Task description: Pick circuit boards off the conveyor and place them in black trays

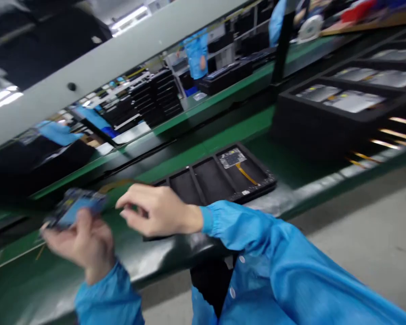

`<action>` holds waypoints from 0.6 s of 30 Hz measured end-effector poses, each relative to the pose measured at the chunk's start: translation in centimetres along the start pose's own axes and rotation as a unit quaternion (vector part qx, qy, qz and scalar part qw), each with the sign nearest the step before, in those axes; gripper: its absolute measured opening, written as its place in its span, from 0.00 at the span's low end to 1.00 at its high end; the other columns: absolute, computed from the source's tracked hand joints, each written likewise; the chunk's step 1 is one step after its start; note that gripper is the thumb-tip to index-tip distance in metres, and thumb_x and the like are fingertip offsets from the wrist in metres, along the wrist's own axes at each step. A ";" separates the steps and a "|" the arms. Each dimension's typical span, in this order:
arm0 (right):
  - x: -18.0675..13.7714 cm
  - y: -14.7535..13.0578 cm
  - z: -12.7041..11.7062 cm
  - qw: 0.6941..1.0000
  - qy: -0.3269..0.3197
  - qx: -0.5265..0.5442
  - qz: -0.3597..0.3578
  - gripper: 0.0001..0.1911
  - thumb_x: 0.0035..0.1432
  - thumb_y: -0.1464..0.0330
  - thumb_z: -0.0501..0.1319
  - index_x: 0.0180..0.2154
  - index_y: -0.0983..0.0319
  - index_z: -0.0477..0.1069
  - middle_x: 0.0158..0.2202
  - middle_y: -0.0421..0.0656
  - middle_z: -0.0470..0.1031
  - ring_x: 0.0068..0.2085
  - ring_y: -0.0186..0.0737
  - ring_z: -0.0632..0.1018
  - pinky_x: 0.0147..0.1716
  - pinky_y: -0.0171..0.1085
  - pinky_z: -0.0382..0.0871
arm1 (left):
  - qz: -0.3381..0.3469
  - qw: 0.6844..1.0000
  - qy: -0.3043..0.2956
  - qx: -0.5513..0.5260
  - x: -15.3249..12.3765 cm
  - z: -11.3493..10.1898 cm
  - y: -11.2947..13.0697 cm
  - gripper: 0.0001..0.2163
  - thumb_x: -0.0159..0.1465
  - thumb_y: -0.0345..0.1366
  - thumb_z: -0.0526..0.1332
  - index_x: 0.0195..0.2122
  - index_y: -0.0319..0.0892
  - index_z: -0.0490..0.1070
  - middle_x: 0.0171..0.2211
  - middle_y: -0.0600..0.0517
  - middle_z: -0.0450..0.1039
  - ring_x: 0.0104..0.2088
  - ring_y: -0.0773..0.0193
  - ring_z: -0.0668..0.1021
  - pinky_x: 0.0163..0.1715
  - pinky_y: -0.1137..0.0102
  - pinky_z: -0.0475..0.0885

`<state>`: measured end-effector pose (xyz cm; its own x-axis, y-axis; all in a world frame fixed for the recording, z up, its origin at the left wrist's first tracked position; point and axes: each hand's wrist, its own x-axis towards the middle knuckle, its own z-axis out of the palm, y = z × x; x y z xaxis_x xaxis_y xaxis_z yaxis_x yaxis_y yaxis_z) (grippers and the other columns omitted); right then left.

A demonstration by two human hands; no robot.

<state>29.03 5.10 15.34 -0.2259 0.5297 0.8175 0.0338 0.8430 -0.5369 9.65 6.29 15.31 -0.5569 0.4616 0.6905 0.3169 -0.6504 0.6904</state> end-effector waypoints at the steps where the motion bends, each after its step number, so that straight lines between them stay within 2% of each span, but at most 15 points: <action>1: 0.5 0.1 -1.4 0.999 0.030 -0.003 0.011 0.09 0.75 0.67 0.56 0.47 0.63 0.73 0.40 0.42 0.77 0.32 0.31 0.74 0.36 0.32 0.73 | 0.009 1.000 -0.014 -0.026 0.4 1.9 0.1 0.14 0.51 0.40 0.76 0.38 0.61 0.80 0.40 0.62 0.81 0.47 0.57 0.85 0.54 0.59 0.79; 3: 1.2 0.7 -3.5 0.996 0.080 -0.013 0.040 0.07 0.74 0.67 0.57 0.46 0.63 0.72 0.38 0.42 0.75 0.33 0.32 0.75 0.35 0.33 0.74 | 0.014 0.996 -0.075 -0.041 0.9 5.7 0.3 0.18 0.58 0.46 0.75 0.47 0.51 0.77 0.40 0.54 0.80 0.44 0.59 0.84 0.53 0.59 0.81; 6: 2.0 1.5 -5.4 0.989 0.124 -0.028 0.073 0.09 0.73 0.63 0.61 0.47 0.62 0.73 0.40 0.43 0.74 0.36 0.35 0.77 0.34 0.33 0.75 | 0.008 0.983 -0.172 -0.057 0.9 10.0 0.7 0.20 0.67 0.55 0.70 0.52 0.50 0.74 0.44 0.50 0.79 0.46 0.60 0.85 0.52 0.64 0.81; 10: 2.4 -0.1 -7.6 0.986 0.130 -0.044 0.092 0.11 0.73 0.60 0.61 0.47 0.62 0.73 0.39 0.43 0.74 0.38 0.37 0.78 0.35 0.35 0.77 | -0.010 0.969 -0.225 -0.097 -0.3 12.8 1.3 0.21 0.68 0.58 0.69 0.54 0.51 0.73 0.48 0.50 0.80 0.48 0.59 0.85 0.51 0.66 0.81; 13: 1.3 -3.7 -8.8 0.991 0.068 -0.071 0.087 0.09 0.75 0.62 0.60 0.43 0.60 0.74 0.37 0.43 0.75 0.37 0.38 0.78 0.35 0.36 0.78 | -0.030 0.966 -0.224 -0.124 -0.7 13.2 0.4 0.22 0.67 0.57 0.70 0.53 0.51 0.73 0.46 0.51 0.80 0.47 0.59 0.85 0.50 0.66 0.81; 16: -0.9 -7.2 -8.8 0.993 -0.055 -0.093 0.051 0.09 0.76 0.63 0.59 0.42 0.56 0.76 0.35 0.43 0.76 0.35 0.39 0.78 0.35 0.37 0.76 | -0.061 0.966 -0.218 -0.128 -0.6 13.2 -1.2 0.21 0.66 0.56 0.71 0.51 0.49 0.73 0.44 0.51 0.80 0.45 0.61 0.85 0.46 0.68 0.81; 18: -2.8 -8.3 -7.7 0.984 -0.138 -0.102 0.046 0.11 0.77 0.61 0.59 0.41 0.55 0.75 0.33 0.42 0.76 0.33 0.38 0.77 0.35 0.36 0.74 | -0.083 0.963 -0.220 -0.132 -0.3 13.1 -2.3 0.21 0.65 0.56 0.72 0.49 0.48 0.72 0.43 0.51 0.80 0.43 0.61 0.84 0.44 0.69 0.81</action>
<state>36.89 -2.65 19.11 -0.4673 0.5827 0.6649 0.2546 0.8089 -0.5300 19.15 15.56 16.40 -0.1853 0.7454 0.6403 0.0139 -0.6496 0.7602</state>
